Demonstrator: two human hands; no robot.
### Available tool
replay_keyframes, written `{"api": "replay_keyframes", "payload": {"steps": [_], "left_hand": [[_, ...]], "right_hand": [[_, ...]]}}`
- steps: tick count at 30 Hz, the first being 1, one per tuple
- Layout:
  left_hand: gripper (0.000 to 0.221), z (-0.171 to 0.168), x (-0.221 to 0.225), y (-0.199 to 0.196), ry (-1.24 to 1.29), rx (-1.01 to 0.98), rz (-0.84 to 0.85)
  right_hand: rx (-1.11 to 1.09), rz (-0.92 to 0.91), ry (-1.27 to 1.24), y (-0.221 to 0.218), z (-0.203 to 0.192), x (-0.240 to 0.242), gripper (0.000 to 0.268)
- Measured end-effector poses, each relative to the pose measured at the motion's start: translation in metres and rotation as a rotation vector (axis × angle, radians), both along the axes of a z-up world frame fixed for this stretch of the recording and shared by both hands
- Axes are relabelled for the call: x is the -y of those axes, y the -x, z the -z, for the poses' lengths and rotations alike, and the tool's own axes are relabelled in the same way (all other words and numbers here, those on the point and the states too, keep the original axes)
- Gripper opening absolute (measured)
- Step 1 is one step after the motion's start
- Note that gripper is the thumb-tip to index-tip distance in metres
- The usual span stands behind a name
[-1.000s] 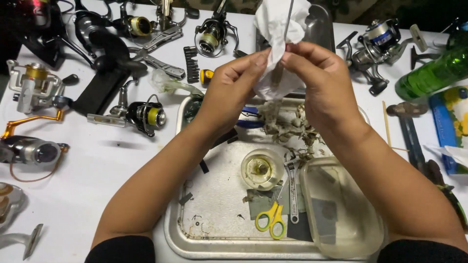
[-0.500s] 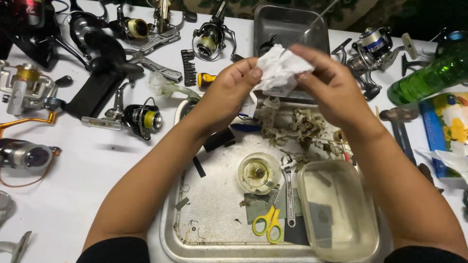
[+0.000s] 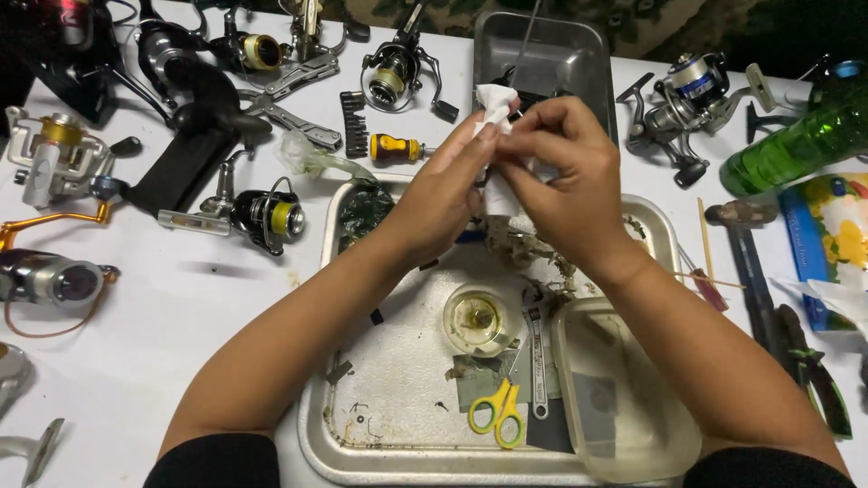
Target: Cleaning internal components of a fishing reel with a tissue and reassembling the reel body using a screwdriver.
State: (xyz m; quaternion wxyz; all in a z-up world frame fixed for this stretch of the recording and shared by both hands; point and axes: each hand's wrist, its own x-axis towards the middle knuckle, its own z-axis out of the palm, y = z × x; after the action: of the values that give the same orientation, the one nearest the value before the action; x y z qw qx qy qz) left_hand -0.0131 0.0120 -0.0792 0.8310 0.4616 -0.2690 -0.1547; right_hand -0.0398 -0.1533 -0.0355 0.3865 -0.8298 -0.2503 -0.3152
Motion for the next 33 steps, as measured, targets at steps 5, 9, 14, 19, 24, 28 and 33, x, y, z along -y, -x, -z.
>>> {"api": "replay_keyframes", "payload": {"steps": [5, 9, 14, 19, 24, 28, 33], "left_hand": [[0.039, 0.01, 0.004, -0.002, -0.014, 0.036, -0.085], [0.044, -0.023, -0.004, 0.0, -0.467, 0.169, -0.128], [0.032, 0.004, 0.001, 0.009, -0.459, 0.415, -0.257], [0.03, 0.014, 0.001, -0.011, -0.689, 0.659, -0.335], [0.029, 0.009, -0.009, -0.011, -0.677, 0.886, -0.5], [0.025, 0.007, -0.01, -0.011, -0.668, 1.046, -0.53], [0.036, 0.023, -0.007, -0.015, -0.715, 1.122, -0.438]], "right_hand": [[-0.031, -0.14, 0.157, 0.018, -0.013, 0.006, 0.016], [-0.424, -0.215, -0.202, 0.032, -0.014, 0.041, 0.022], [-0.541, -0.02, -0.342, 0.058, 0.001, 0.079, 0.027], [-0.519, 0.164, -0.173, 0.091, -0.004, 0.097, 0.033], [-0.274, 0.277, -0.065, 0.092, 0.012, 0.109, 0.022], [-0.167, 0.336, 0.122, 0.093, 0.011, 0.112, 0.014], [0.021, 0.331, 0.552, 0.078, -0.018, 0.105, 0.037]]}}
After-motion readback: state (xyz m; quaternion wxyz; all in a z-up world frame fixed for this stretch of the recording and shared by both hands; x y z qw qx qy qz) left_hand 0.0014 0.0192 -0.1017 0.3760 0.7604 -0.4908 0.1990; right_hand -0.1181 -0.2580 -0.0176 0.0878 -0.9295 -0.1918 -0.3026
